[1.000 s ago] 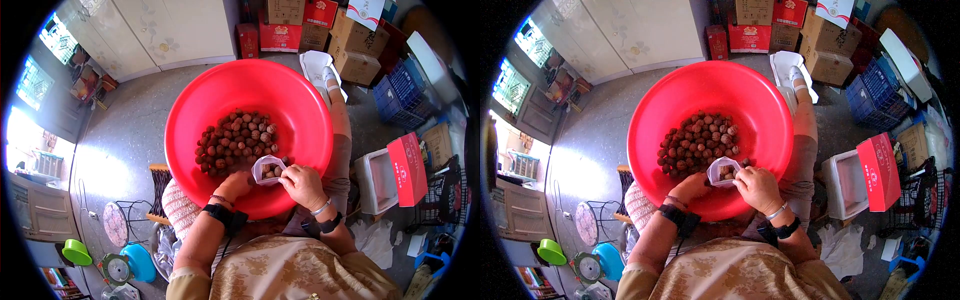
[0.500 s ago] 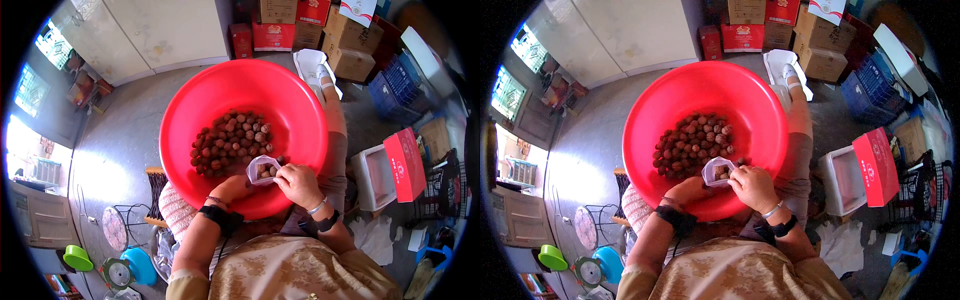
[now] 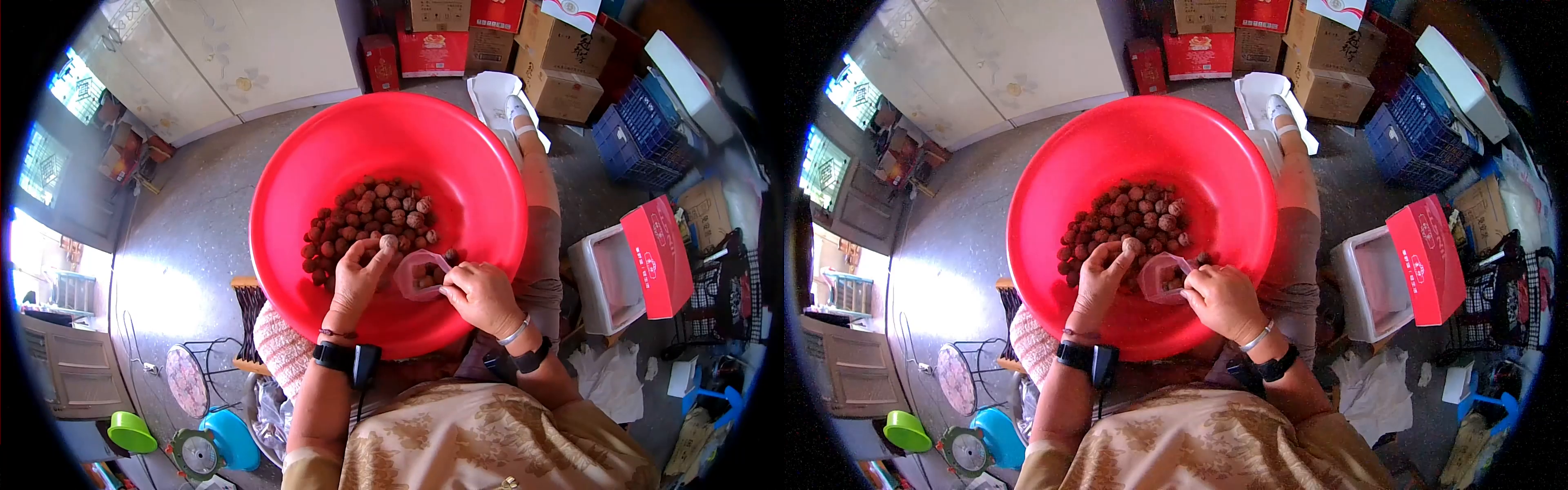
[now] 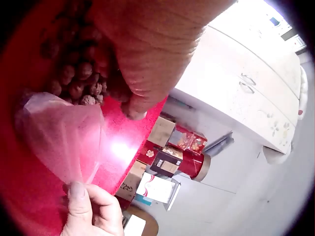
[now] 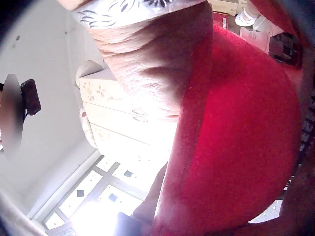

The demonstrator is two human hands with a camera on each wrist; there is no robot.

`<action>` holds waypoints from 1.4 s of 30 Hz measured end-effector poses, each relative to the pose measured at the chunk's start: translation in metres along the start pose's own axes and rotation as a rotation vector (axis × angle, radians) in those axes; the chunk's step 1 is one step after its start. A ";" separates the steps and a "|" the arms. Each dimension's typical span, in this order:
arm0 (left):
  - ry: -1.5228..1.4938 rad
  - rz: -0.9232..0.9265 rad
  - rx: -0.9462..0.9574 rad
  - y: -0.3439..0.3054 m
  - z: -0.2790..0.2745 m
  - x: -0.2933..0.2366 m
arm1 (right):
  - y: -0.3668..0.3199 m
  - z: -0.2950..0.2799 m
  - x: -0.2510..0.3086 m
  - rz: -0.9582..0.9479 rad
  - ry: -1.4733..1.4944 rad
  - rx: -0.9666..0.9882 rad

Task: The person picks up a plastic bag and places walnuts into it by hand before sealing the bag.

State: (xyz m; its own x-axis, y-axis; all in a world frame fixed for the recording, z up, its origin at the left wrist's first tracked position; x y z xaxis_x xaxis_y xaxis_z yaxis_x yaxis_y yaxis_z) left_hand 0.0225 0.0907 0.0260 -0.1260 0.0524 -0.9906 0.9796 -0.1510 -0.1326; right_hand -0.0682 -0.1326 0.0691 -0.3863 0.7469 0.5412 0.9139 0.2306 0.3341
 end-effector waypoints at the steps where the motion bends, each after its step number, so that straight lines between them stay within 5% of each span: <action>1: -0.001 -0.001 0.000 -0.001 0.000 -0.001 | 0.000 0.000 0.000 0.001 0.000 0.000; 10: 0.024 0.030 0.237 -0.010 0.011 -0.004 | 0.001 0.000 0.001 -0.001 0.005 -0.003; 14: -0.005 -0.118 0.164 -0.002 0.001 0.013 | 0.001 0.000 0.001 -0.001 0.010 -0.002; 28: -0.061 -0.098 0.104 -0.005 -0.001 0.000 | 0.001 0.001 0.000 0.019 0.003 0.006; 42: -0.274 -0.077 0.351 -0.011 0.007 -0.006 | 0.002 0.000 0.001 0.017 -0.013 -0.001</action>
State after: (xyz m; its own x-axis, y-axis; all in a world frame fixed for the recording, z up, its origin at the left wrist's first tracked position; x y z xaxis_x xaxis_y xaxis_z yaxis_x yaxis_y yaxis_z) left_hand 0.0113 0.0850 0.0335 -0.2798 -0.1793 -0.9432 0.8593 -0.4850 -0.1627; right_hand -0.0665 -0.1311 0.0700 -0.3692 0.7587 0.5367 0.9202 0.2174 0.3256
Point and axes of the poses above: each hand's wrist, its own y-axis towards the middle knuckle, its own z-axis out of the palm, x = y × z, the point moved 4 cm from there along y, towards the middle knuckle, and after that the axes turned 1 degree about -z, right-handed, at the moved point
